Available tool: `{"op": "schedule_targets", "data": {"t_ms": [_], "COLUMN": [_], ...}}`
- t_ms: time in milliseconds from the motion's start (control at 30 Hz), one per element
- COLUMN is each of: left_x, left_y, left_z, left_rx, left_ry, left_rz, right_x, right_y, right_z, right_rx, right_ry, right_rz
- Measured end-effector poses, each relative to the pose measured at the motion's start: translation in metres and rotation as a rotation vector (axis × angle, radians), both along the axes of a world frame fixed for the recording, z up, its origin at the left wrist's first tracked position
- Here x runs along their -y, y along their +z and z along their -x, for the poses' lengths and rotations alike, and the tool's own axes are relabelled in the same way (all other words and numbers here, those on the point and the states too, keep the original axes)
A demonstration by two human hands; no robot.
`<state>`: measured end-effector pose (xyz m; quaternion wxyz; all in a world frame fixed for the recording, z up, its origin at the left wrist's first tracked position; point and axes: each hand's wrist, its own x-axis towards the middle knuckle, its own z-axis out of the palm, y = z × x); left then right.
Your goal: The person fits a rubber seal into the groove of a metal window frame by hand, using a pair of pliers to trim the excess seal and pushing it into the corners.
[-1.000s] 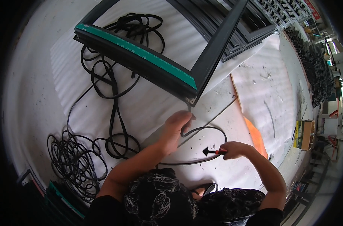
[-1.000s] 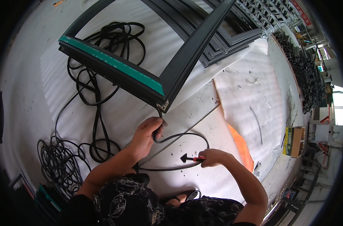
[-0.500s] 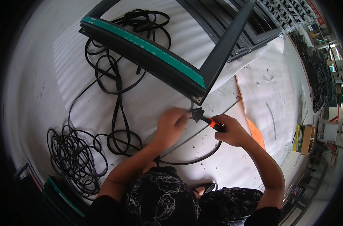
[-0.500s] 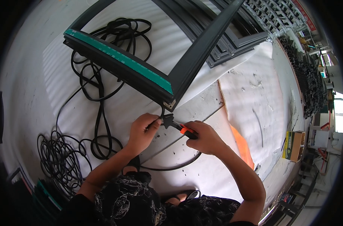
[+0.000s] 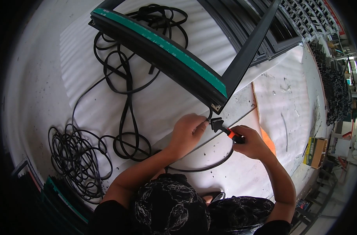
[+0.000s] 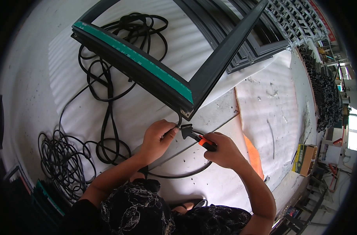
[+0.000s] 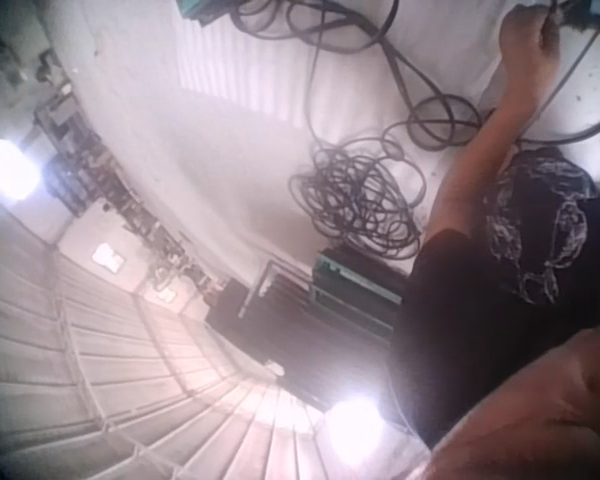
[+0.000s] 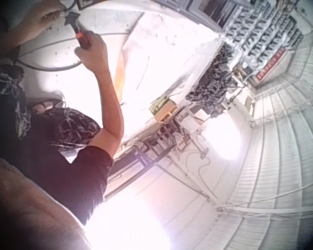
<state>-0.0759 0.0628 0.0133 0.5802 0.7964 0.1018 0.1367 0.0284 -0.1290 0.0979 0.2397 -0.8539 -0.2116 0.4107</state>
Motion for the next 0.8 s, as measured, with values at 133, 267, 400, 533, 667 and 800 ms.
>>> {"op": "schedule_targets", "data": {"t_ms": [133, 267, 400, 533, 667, 800], "left_x": [0.000, 0.000, -0.002, -0.001, 0.000, 0.001], "left_y": [0.001, -0.001, -0.002, 0.002, 0.007, 0.008], "left_z": [0.000, 0.000, 0.001, 0.001, 0.001, 0.001], "left_rx": [0.005, 0.051, 0.084, 0.093, 0.121, 0.108], "left_ry": [0.004, -0.002, -0.025, -0.019, -0.029, -0.019], "left_rz": [-0.024, -0.072, -0.142, -0.176, -0.238, -0.257], "right_x": [-0.008, -0.009, -0.010, -0.009, -0.006, -0.005], "right_y": [0.002, 0.002, 0.002, 0.000, 0.002, -0.001], "right_z": [0.000, 0.002, 0.004, 0.005, 0.002, 0.003], "right_rx": [0.052, 0.129, 0.147, 0.173, 0.122, 0.132], "right_ry": [0.053, 0.076, 0.075, 0.079, 0.070, 0.073], "right_rz": [-0.005, 0.009, 0.004, -0.008, -0.033, -0.051]}}
